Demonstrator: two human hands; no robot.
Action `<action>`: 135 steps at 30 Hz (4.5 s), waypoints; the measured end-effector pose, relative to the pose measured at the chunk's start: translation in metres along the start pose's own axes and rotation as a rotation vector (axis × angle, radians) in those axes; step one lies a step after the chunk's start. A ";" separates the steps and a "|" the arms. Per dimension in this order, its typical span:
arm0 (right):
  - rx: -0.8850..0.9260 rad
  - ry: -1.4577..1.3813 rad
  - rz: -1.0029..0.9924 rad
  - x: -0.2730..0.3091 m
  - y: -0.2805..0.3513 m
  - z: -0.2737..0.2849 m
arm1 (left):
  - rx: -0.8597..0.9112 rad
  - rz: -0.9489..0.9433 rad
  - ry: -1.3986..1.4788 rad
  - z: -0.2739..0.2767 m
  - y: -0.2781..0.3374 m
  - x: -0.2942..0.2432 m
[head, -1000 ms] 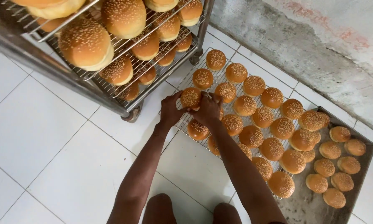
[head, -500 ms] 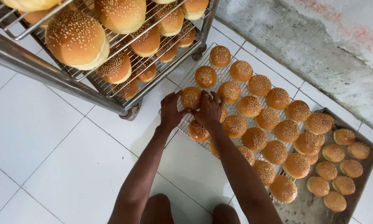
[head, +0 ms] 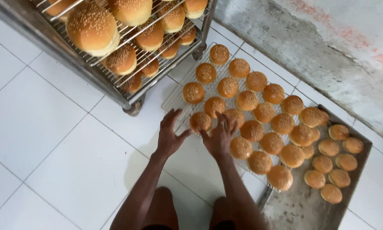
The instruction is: Moving sesame burger buns from a baking tray onto a wire cooling rack.
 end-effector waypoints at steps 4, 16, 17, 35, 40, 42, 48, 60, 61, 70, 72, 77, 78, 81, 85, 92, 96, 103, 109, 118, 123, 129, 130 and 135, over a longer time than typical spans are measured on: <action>-0.172 -0.040 0.123 0.010 0.081 0.025 | -0.024 -0.003 0.082 0.002 0.062 -0.024; -0.058 -0.393 -0.031 0.029 0.228 0.094 | 0.065 -0.055 0.313 0.009 0.192 -0.112; -0.038 -0.426 -0.079 0.030 0.238 0.101 | 0.076 -0.042 0.342 0.008 0.202 -0.118; -0.176 -0.505 -0.318 -0.002 0.474 0.171 | 0.260 -0.172 0.389 -0.028 0.349 -0.183; -0.231 -0.464 -0.345 -0.003 0.513 0.189 | 0.295 -0.226 0.396 -0.032 0.364 -0.215; -0.286 -0.469 -0.344 -0.006 0.526 0.197 | 0.288 -0.315 0.376 -0.036 0.367 -0.226; -0.344 -0.533 -0.430 -0.018 0.557 0.204 | 0.399 -0.384 0.338 -0.080 0.375 -0.233; -0.409 -0.504 -0.572 -0.055 0.594 0.225 | 0.665 -0.401 0.393 -0.153 0.393 -0.303; -0.419 -0.504 -0.577 -0.059 0.595 0.230 | 0.673 -0.409 0.392 -0.159 0.391 -0.309; -0.459 -0.559 -0.562 -0.083 0.581 0.251 | 0.801 -0.417 0.453 -0.195 0.381 -0.337; -0.467 -0.565 -0.552 -0.097 0.574 0.250 | 0.817 -0.431 0.375 -0.207 0.375 -0.344; -0.478 -0.609 -0.612 -0.119 0.557 0.254 | 0.871 -0.428 0.452 -0.240 0.357 -0.357; -0.486 -0.620 -0.609 -0.128 0.552 0.255 | 0.873 -0.431 0.480 -0.248 0.351 -0.363; -0.525 -0.654 -0.560 -0.152 0.537 0.254 | 0.890 -0.441 0.471 -0.276 0.333 -0.364; -0.424 -0.428 -0.549 -0.199 0.509 0.238 | 0.913 -0.428 0.412 -0.316 0.296 -0.366; -0.523 -0.652 -0.551 -0.329 0.444 0.203 | 0.922 -0.399 0.294 -0.430 0.204 -0.335; -0.492 -0.634 -0.691 -0.421 0.395 0.175 | 0.921 -0.390 0.187 -0.516 0.142 -0.308; -0.479 -0.694 -0.786 -0.547 0.344 0.117 | 0.859 -0.115 0.192 -0.635 0.082 -0.239; -0.447 -0.829 -0.835 -0.592 0.315 0.092 | 0.816 0.023 0.266 -0.698 0.069 -0.192; -0.257 -0.459 -0.974 -0.613 0.295 0.090 | 0.801 -0.001 0.207 -0.728 0.052 -0.188; -0.293 -0.412 -0.903 -0.610 0.285 0.097 | 0.802 0.014 0.218 -0.730 0.052 -0.194; -0.368 -0.506 -0.857 -0.608 0.286 0.094 | 0.796 0.042 0.243 -0.723 0.054 -0.202; -0.368 -0.506 -0.855 -0.605 0.285 0.095 | 0.794 0.041 0.243 -0.721 0.055 -0.201; -0.533 -0.713 -0.796 -0.584 0.295 0.105 | 0.712 -0.110 0.252 -0.679 0.056 -0.234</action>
Point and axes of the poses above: each hand's wrist, its own y-axis away from the middle knuckle, its own z-axis out of the back of the hand, x = y × z, the point moved 9 cm from there along -y, towards the middle knuckle, and after that the axes turned 8 degrees about x, right-handed, at the moved point
